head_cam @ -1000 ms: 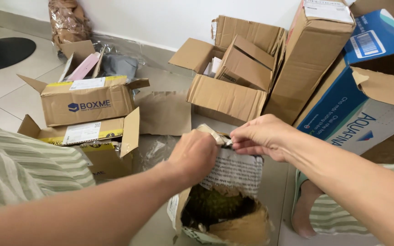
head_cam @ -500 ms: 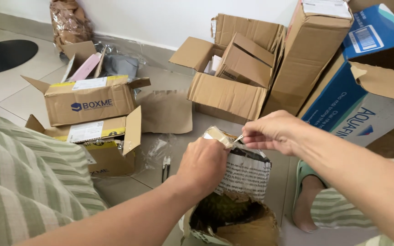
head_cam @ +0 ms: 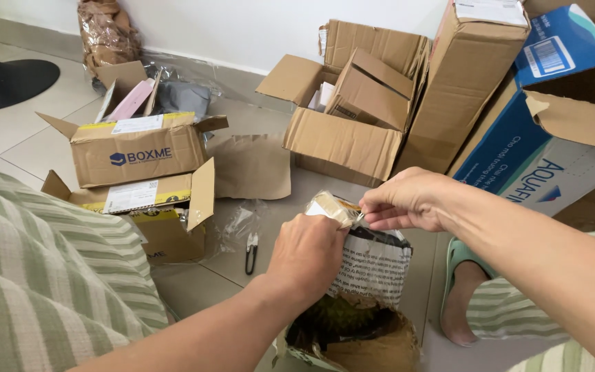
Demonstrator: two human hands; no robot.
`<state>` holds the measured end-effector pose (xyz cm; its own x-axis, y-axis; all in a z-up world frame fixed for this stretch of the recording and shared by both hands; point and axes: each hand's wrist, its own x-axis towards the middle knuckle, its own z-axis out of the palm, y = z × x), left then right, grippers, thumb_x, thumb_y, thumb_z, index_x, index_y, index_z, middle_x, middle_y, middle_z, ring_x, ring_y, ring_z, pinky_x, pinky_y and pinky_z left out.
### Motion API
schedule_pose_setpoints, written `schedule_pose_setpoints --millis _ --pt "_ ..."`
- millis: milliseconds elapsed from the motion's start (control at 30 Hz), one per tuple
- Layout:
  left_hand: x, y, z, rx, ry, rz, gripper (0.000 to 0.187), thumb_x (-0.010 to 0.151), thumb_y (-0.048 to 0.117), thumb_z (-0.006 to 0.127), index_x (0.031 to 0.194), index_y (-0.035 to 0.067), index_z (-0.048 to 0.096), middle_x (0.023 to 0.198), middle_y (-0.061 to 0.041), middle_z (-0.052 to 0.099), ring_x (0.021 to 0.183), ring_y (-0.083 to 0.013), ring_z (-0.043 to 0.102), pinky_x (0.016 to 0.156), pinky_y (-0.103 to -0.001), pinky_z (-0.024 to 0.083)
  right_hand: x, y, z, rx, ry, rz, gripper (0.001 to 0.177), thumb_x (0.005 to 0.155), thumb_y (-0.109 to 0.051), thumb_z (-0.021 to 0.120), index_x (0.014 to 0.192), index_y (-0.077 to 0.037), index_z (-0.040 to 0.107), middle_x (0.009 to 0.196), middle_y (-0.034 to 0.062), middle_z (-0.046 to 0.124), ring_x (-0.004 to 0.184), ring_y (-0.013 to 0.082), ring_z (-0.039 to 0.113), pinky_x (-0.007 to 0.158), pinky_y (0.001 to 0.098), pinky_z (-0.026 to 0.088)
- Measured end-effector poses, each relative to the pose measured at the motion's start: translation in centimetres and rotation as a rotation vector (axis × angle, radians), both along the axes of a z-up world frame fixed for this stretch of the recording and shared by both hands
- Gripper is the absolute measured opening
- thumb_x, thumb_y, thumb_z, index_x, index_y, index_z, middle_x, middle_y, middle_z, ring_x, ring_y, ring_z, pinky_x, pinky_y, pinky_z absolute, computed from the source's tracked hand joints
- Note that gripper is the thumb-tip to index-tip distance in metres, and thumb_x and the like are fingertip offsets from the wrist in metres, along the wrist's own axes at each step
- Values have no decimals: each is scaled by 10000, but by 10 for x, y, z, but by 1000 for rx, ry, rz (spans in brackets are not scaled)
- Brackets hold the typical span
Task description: The person places a small container on a counter, then sits on the floor and opens a padded shipping bag to reveal a durian fruit. They remove the fruit and set it aside, then begin to fold the empty packaging.
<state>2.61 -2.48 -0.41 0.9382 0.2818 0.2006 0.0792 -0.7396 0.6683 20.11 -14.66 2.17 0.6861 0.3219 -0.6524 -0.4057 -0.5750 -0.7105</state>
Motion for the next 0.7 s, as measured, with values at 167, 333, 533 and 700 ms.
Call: schedule_pose_setpoints --millis 167,333,533,700 --pt "-2 -3 2 -2 60 2 270 942 235 618 791 53 747 782 -226 694 777 -440 671 739 -547 535 -6 4 -2 -11 -15 -2 98 786 8 782 867 46 742 795 125 733 731 192 718 707 317 645" --pt "-4 -3 2 -42 34 16 221 923 198 611 822 68 759 786 -218 699 778 -431 675 746 -544 532 -4 2 -3 -9 -1 8 88 786 12 776 855 44 731 787 117 723 723 188 715 720 323 643" --pt "-7 -4 4 -105 40 85 210 920 209 620 856 69 764 820 -203 711 807 -420 674 751 -538 523 -1 6 -1 -19 32 11 84 790 10 770 853 44 727 808 118 725 733 184 714 732 323 648" --pt "-7 -2 7 -144 53 103 216 931 219 622 878 63 762 844 -205 712 824 -421 673 756 -526 529 -5 7 -2 -14 -6 -27 96 780 22 770 864 48 729 817 126 719 729 190 711 727 324 651"
